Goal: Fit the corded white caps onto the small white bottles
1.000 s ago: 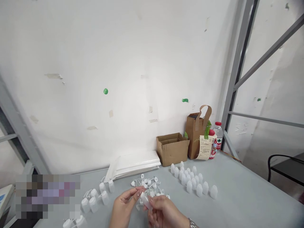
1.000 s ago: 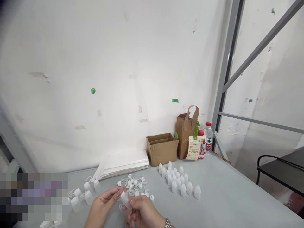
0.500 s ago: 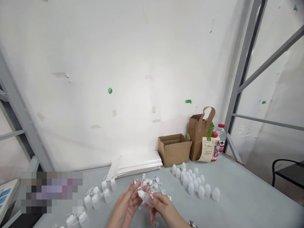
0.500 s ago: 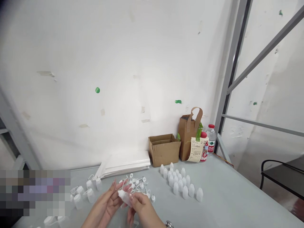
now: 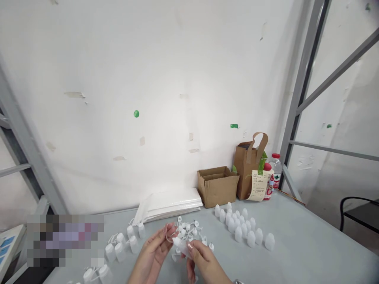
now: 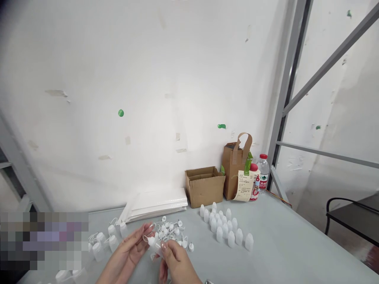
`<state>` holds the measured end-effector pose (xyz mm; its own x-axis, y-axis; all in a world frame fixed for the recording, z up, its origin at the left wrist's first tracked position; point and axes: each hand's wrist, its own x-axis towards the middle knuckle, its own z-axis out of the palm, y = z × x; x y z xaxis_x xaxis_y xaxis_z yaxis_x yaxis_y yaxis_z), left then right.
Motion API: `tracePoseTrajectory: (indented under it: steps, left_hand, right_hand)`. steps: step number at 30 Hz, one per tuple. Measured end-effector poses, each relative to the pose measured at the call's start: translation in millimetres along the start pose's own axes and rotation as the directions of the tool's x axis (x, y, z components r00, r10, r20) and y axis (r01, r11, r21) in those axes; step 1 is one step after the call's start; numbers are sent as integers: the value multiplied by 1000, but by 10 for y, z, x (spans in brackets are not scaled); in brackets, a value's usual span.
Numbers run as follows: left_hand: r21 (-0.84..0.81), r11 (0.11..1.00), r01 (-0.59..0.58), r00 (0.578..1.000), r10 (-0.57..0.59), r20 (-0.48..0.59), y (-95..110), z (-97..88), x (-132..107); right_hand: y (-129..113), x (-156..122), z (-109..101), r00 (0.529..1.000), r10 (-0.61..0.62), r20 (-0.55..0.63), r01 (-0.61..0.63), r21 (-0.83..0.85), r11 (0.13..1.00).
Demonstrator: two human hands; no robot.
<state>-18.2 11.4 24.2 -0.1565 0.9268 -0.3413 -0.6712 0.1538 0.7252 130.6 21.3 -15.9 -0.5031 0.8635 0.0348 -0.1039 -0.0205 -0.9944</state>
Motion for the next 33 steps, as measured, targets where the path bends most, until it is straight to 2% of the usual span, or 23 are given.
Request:
tracePoseTrajectory:
  steps: [5, 20, 29, 33]
  left_hand:
    - [9, 998, 55, 991, -55, 123, -14, -9, -14]
    - [94, 995, -19, 985, 2, 172, -9, -5, -44]
    - [105, 994, -4, 987, -13, 160, -15, 16, -65]
    - [161, 985, -69, 986, 43, 160, -10, 10, -75]
  right_hand:
    - [59, -17, -32, 996, -80, -39, 77, -67, 995]
    - [79, -10, -19, 995, -77, -70, 68, -123, 990]
    - [66, -24, -14, 993, -88, -75, 76, -150, 986]
    - [55, -40, -1, 991, -87, -100, 65, -203, 977]
